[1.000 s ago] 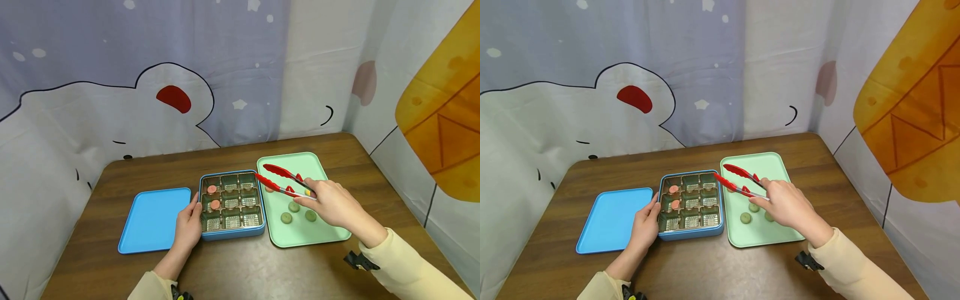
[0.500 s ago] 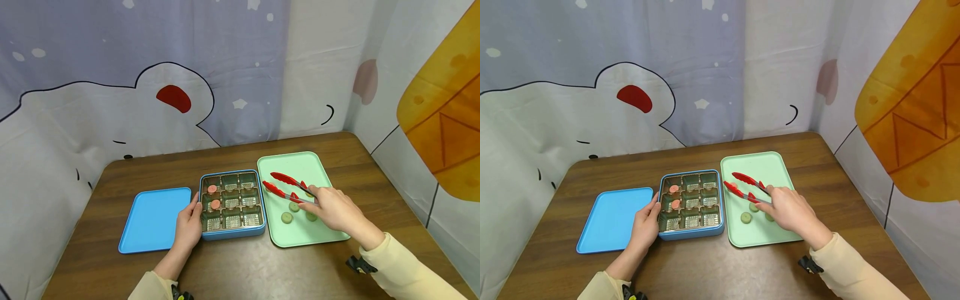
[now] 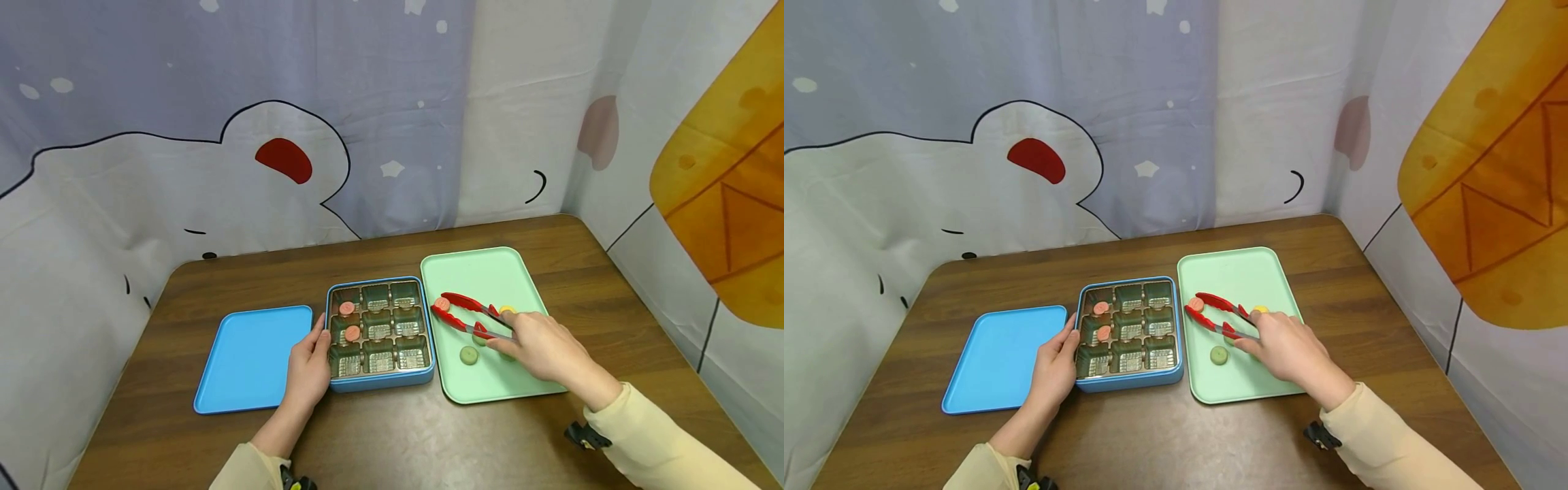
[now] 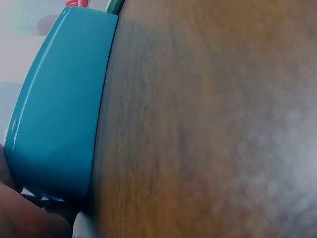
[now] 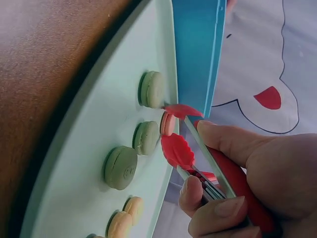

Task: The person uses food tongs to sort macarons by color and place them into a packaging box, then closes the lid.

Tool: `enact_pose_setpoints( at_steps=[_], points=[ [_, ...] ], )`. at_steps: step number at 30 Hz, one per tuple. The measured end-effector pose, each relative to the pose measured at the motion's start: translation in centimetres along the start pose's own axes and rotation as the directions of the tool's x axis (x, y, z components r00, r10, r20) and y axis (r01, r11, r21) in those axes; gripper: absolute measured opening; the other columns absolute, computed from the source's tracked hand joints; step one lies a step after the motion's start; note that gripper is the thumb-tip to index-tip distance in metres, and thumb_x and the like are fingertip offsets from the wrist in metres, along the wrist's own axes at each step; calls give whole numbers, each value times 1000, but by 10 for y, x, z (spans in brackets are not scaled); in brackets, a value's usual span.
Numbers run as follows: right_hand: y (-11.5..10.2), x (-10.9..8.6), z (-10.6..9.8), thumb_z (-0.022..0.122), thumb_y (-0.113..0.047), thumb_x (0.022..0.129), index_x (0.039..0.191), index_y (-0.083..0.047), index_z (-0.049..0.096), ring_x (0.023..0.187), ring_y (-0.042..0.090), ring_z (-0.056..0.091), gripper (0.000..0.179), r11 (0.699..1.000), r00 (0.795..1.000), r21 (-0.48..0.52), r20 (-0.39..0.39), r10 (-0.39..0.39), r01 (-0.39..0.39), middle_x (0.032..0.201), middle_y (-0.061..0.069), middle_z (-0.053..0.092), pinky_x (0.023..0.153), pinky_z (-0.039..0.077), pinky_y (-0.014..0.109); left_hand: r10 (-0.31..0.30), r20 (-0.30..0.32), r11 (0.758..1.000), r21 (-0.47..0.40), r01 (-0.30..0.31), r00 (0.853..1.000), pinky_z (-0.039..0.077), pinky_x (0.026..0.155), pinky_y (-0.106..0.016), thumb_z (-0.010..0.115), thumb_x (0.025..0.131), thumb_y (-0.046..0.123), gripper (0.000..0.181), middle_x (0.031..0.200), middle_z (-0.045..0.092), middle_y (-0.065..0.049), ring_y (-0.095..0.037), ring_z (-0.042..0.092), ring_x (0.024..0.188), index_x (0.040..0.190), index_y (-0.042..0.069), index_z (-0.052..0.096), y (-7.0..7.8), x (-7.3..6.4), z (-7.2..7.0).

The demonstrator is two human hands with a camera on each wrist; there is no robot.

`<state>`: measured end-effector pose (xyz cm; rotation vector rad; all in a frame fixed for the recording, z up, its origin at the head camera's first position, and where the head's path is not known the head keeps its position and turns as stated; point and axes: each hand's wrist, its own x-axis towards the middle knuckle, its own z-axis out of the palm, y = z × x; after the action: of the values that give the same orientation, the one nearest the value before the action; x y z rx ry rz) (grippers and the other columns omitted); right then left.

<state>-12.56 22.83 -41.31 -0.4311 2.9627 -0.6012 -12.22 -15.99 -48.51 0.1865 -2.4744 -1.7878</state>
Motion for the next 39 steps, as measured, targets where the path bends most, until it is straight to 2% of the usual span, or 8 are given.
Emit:
enact_pose_setpoints(
  at_steps=[5,12,15,22,30,37,39],
  points=[
    [-1,-1,1,79,-38,97,90,-16,62,57,15,43,29,1000,1000,0,-9,-16,16,62,-3,48,50,34,33,-5,2,1000,-7,5,1000,39,117,-53,44,116,17,48,156,51,-19,-34,41,149,162,4,42,0,0,0],
    [-1,-1,-5,78,-38,98,93,-15,64,57,16,45,27,1000,1000,7,-11,-2,2,64,-4,50,51,36,34,-12,9,1000,-15,12,1000,54,100,-50,43,116,18,47,143,63,-20,-34,57,135,162,9,42,3,-2,1],
    [-2,-1,-14,77,-39,98,95,-13,65,56,16,44,28,1000,1000,15,-23,-12,12,63,-4,48,51,36,34,-8,6,1000,-10,8,1000,55,99,-49,43,116,18,47,142,64,-20,-34,58,134,162,9,42,2,-2,1],
    [-8,-3,-38,76,-41,99,90,-15,61,57,16,45,31,999,995,15,-86,-50,52,61,-4,45,51,37,34,-23,9,1000,8,23,1000,55,100,-51,42,117,19,47,147,61,-16,-33,57,136,163,10,41,1,-1,1],
    [-27,-6,-58,76,-43,99,86,-17,58,55,13,42,34,994,983,0,-146,-112,114,61,-5,44,51,36,33,-20,12,1000,-18,20,1000,57,96,-48,42,116,19,47,143,64,-18,-34,60,132,163,10,42,-1,0,1],
    [-51,-10,-64,79,-40,97,96,-17,65,56,10,44,27,987,978,12,-137,-157,160,64,-8,47,52,38,31,-21,8,1000,3,20,1000,56,99,-49,42,116,20,47,145,62,-17,-33,57,135,163,10,42,-2,0,1],
    [-58,-11,-64,79,-40,97,95,-19,64,57,10,43,26,985,978,16,-124,-167,170,65,-9,47,52,38,31,-17,8,1000,5,17,1000,55,100,-51,42,116,20,47,147,61,-17,-34,56,136,163,10,41,-1,0,1]
  ],
)
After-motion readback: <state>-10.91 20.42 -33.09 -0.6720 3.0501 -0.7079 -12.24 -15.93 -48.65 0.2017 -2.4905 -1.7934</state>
